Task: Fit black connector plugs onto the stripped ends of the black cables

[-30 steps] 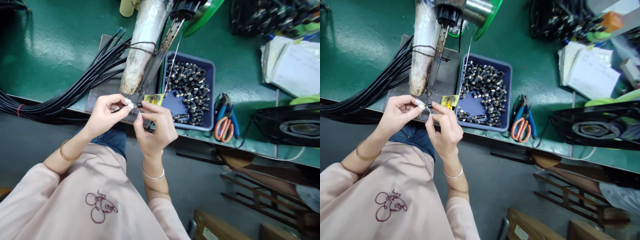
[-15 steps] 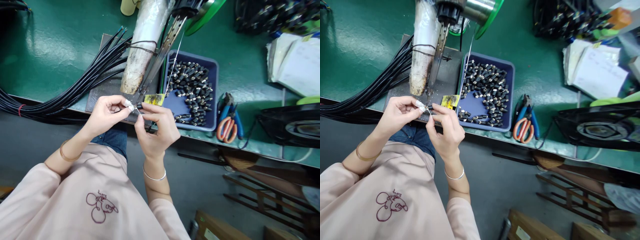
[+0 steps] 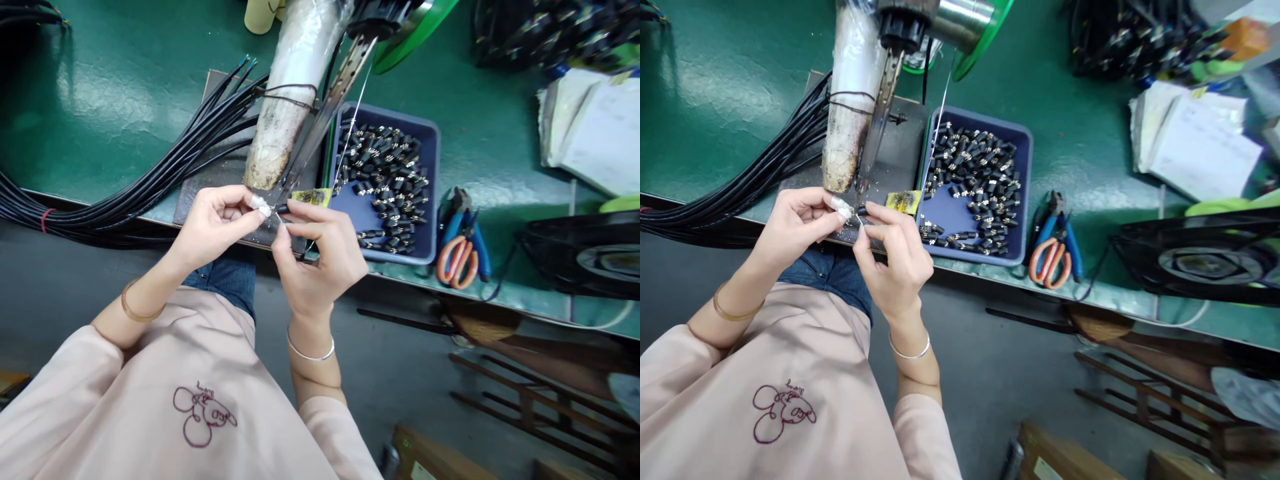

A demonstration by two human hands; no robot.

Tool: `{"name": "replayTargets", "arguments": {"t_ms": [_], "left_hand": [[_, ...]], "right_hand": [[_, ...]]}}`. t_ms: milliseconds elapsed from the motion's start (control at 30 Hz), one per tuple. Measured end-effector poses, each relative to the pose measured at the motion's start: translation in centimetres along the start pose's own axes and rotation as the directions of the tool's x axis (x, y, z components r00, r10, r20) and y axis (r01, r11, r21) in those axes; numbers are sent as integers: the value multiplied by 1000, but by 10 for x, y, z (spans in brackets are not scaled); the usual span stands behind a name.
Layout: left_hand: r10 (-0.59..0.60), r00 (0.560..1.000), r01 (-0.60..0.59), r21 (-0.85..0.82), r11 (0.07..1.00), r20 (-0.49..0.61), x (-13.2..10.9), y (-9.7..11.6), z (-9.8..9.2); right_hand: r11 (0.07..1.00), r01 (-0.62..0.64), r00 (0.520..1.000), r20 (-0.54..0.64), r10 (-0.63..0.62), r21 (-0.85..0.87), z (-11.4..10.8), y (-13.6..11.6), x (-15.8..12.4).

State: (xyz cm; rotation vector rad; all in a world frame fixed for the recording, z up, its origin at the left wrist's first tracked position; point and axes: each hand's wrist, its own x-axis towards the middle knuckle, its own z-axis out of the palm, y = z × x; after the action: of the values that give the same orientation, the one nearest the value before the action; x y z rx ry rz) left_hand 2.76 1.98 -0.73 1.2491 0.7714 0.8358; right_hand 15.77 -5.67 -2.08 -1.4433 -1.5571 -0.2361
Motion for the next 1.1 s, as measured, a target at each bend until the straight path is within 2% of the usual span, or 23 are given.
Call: {"name": "replayTargets", "arguments": {"t_ms": [133,333,900,1100], "left_hand": [[-1,1000,1,-7,1000,14,0,0,-1],[-35,999,35,6,999,36,-1,-2,-3],[-12,1000,11,17,1000,28,-6,-3,-1],[-10,1000,10,6,1000,15,-5,-2,0]], "right_hand": [[999,10,1000,-7,-10,33,-1,-1,1],[999,-8,999,45,6,46,-2,0,-3],[1000,-13,1000,16,13,13,-4,-1,-4],[996,-31,999,9,31,84,-2,0,-3]]}}
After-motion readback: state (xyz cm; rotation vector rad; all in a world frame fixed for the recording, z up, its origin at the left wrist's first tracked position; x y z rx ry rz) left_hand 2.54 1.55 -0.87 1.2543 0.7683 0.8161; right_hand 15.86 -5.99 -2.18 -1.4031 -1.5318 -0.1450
